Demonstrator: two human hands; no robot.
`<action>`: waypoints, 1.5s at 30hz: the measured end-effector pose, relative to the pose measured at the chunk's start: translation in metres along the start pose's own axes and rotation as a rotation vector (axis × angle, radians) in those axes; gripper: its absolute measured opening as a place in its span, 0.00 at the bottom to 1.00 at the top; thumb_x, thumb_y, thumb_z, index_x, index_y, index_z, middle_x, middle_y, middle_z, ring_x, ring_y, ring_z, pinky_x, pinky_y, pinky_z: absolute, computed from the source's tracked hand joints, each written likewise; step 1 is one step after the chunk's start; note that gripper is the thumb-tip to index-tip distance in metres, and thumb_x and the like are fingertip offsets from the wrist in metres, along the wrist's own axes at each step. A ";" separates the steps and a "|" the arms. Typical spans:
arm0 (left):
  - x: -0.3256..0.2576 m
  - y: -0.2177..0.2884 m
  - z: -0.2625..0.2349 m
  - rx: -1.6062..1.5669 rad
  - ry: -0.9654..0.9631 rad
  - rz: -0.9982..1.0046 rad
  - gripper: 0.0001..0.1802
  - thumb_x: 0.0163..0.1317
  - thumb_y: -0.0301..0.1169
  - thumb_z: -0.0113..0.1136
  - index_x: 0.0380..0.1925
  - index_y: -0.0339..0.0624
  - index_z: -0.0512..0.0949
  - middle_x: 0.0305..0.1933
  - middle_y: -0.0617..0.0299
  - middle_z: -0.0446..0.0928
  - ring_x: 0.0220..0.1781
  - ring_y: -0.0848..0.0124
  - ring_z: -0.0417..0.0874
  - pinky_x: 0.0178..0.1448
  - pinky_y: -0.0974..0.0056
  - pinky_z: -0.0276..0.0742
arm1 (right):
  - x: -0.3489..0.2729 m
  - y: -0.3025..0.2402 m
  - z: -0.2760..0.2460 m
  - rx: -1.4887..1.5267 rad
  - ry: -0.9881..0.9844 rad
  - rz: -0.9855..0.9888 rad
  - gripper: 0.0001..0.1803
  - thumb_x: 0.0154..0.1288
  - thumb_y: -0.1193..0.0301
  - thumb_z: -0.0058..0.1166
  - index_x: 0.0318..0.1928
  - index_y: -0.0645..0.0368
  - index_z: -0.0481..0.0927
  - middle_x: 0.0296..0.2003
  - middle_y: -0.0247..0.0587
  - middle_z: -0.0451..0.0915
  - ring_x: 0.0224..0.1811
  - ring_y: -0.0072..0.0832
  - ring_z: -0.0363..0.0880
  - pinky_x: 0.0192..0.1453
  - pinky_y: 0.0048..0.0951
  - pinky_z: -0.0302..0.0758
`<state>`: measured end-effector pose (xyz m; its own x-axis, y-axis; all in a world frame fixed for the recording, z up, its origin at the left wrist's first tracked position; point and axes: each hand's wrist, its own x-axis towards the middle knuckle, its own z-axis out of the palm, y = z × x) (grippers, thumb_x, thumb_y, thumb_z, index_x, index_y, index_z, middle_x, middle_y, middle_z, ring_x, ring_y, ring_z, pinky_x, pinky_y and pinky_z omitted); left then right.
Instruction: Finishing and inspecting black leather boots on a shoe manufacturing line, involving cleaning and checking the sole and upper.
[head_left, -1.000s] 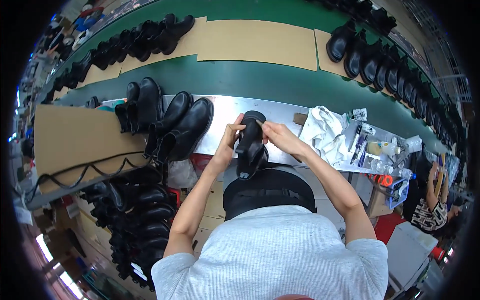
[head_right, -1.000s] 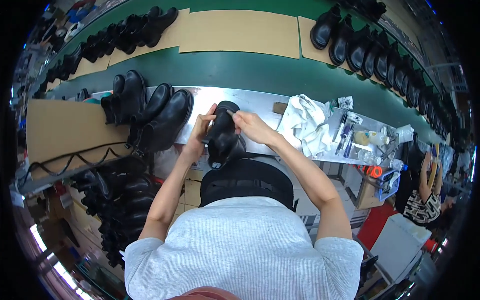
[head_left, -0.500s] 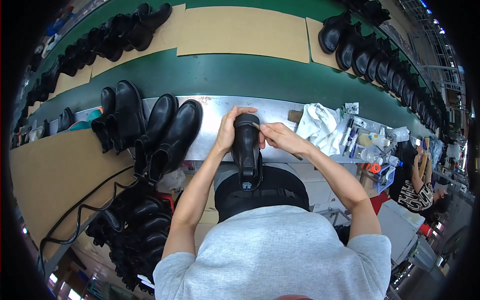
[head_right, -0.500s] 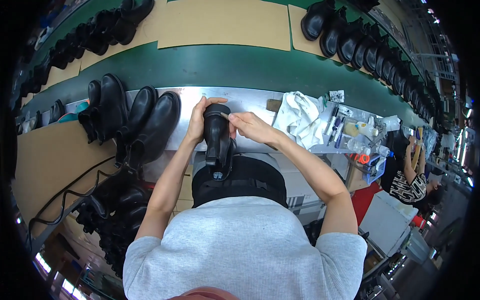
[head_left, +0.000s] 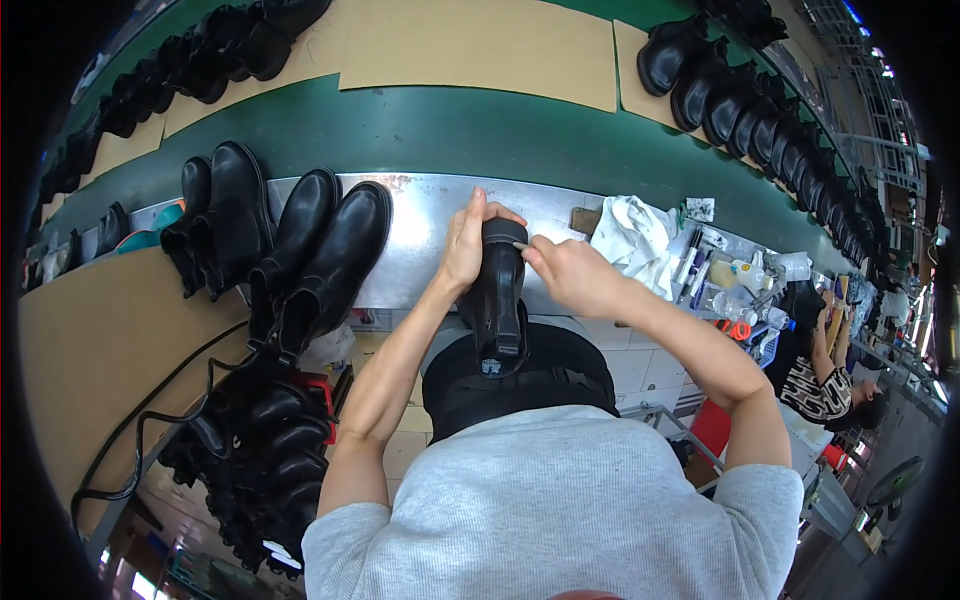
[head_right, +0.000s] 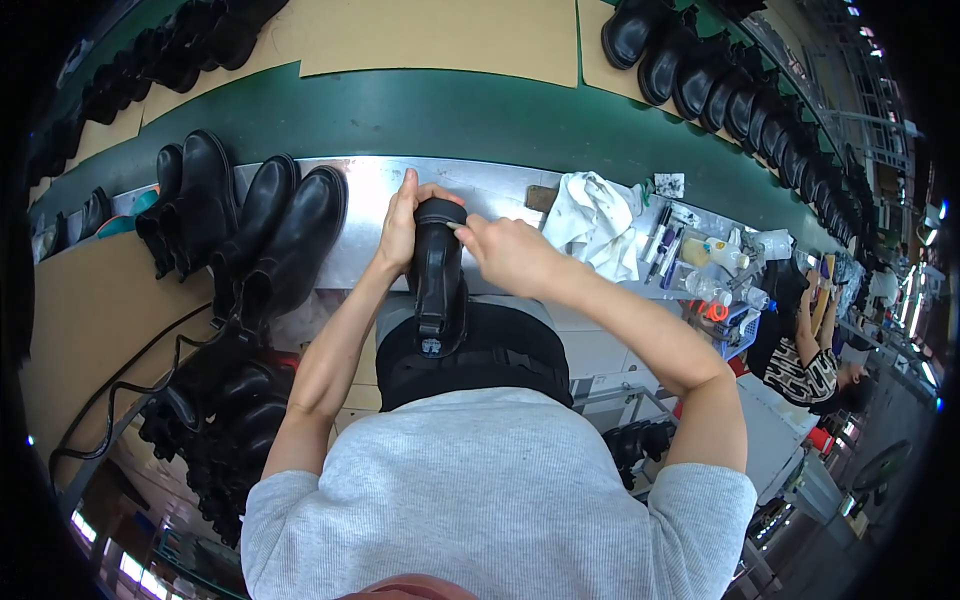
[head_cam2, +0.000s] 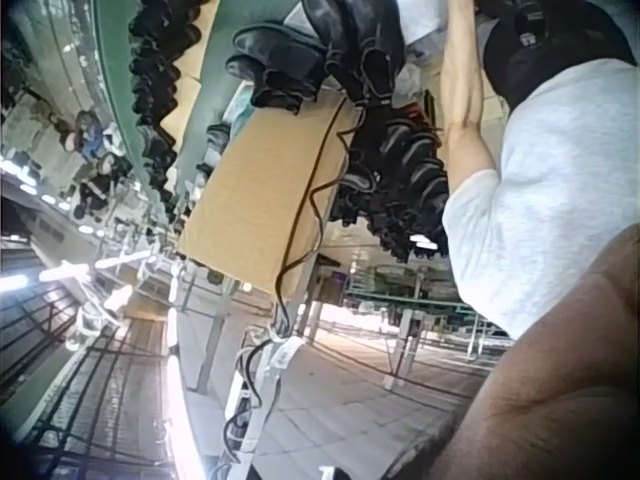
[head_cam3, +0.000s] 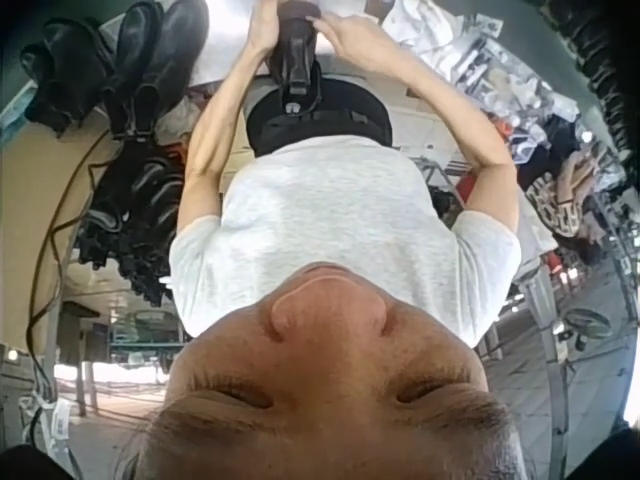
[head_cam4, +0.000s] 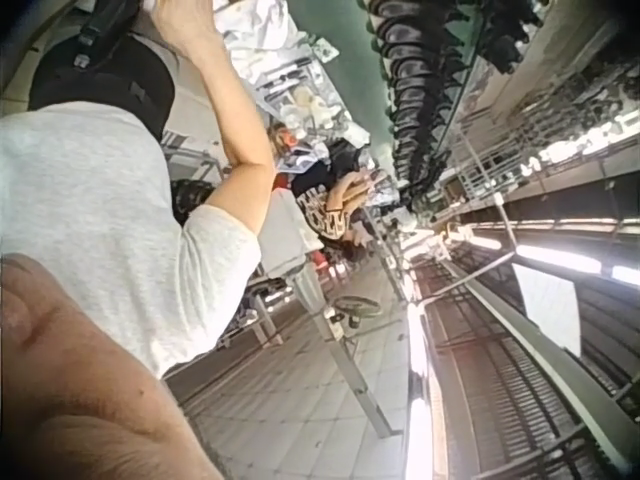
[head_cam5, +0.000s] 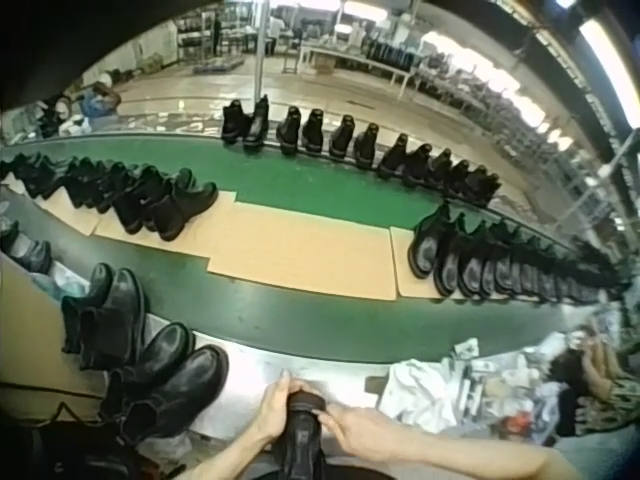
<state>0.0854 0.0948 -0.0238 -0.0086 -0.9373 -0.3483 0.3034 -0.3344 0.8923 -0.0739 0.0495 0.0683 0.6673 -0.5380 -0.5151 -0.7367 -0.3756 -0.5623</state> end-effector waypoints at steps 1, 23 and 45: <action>0.002 -0.001 0.002 -0.037 0.004 -0.020 0.44 0.67 0.60 0.20 0.30 0.34 0.79 0.24 0.59 0.77 0.27 0.73 0.77 0.36 0.71 0.73 | 0.002 0.006 -0.009 0.217 -0.106 0.001 0.25 0.73 0.56 0.31 0.32 0.64 0.74 0.16 0.48 0.75 0.28 0.43 0.78 0.40 0.41 0.73; 0.009 0.000 0.019 -0.103 0.006 -0.105 0.48 0.66 0.63 0.15 0.26 0.34 0.79 0.22 0.59 0.76 0.28 0.73 0.75 0.39 0.70 0.70 | 0.039 0.004 -0.056 0.124 -0.574 0.110 0.30 0.71 0.53 0.29 0.29 0.64 0.78 0.09 0.37 0.69 0.16 0.25 0.69 0.24 0.30 0.67; -0.061 0.008 -0.083 -0.409 0.512 0.188 0.25 0.65 0.53 0.44 0.41 0.40 0.70 0.48 0.61 0.73 0.53 0.68 0.73 0.56 0.61 0.70 | -0.051 0.224 0.004 -0.032 0.756 0.590 0.14 0.60 0.70 0.47 0.42 0.68 0.73 0.38 0.65 0.77 0.43 0.58 0.75 0.48 0.51 0.70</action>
<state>0.1670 0.1572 -0.0194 0.5010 -0.7776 -0.3798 0.5924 -0.0117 0.8055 -0.2722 -0.0047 -0.0337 -0.0502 -0.9875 -0.1497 -0.9418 0.0967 -0.3219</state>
